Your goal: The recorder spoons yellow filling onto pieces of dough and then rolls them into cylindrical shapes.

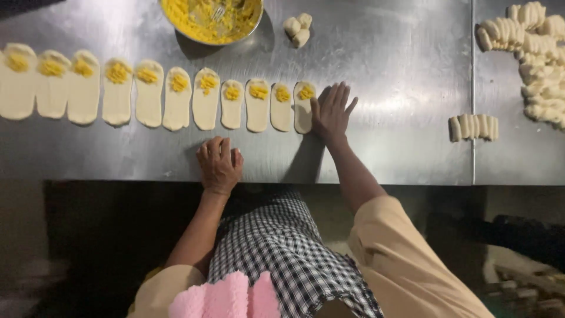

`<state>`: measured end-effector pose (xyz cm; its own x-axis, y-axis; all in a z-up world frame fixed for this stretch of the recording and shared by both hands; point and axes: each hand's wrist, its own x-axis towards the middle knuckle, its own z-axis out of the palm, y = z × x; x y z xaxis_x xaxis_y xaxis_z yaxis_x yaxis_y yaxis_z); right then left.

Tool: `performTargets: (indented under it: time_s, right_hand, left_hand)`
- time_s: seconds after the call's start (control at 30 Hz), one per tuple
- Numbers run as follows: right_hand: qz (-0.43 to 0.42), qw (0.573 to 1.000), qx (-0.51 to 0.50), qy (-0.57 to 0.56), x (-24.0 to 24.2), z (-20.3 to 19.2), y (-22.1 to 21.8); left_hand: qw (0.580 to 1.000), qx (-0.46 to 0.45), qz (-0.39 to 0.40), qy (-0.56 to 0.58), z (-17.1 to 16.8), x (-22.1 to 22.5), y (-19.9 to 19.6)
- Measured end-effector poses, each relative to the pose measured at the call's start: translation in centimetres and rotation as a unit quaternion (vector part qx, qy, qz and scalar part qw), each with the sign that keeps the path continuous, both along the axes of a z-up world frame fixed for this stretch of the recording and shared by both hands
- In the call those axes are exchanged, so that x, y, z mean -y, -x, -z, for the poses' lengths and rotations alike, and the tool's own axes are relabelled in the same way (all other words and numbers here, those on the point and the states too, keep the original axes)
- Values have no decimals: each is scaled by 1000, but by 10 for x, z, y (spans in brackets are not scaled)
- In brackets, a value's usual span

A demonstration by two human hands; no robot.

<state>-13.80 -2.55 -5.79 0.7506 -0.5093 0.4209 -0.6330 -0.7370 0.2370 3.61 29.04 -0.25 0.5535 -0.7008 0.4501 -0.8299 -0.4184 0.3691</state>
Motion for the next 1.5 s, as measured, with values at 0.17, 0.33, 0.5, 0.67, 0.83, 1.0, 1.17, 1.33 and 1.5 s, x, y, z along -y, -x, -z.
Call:
performTargets:
  time_s: [0.17, 0.33, 0.5, 0.67, 0.83, 1.0, 1.17, 1.33, 1.5]
  right_hand:
    - [8, 985, 65, -162, -76, -44, 20]
    - [3, 953, 57, -298, -86, -62, 122]
    - [109, 906, 394, -112, 16, -191, 208]
    - [144, 923, 354, 54, 103, -202, 282]
    - [102, 954, 248, -133, 142, -104, 256]
    - [-136, 855, 304, -397, 114, 1, 93]
    - [-164, 890, 200, -374, 92, -18, -40]
    - [-152, 893, 151, -396, 71, -23, -25]
    - [-218, 897, 182, -338, 19, -53, 32]
  left_hand:
    - [999, 1, 17, 28, 14, -3, -5]
    - [999, 31, 8, 10, 17, 7, 2]
    - [997, -20, 25, 64, 11, 39, -12]
    - [996, -15, 79, 46, -9, 153, -15]
    - [992, -39, 117, -10, 6, 228, -23]
    - [978, -92, 134, -127, 10, 269, -23]
    - [965, -138, 124, -186, 3, 279, -20]
    - [971, -149, 144, -123, 15, 251, -11]
    - [967, 89, 229, -74, -1, 191, 26]
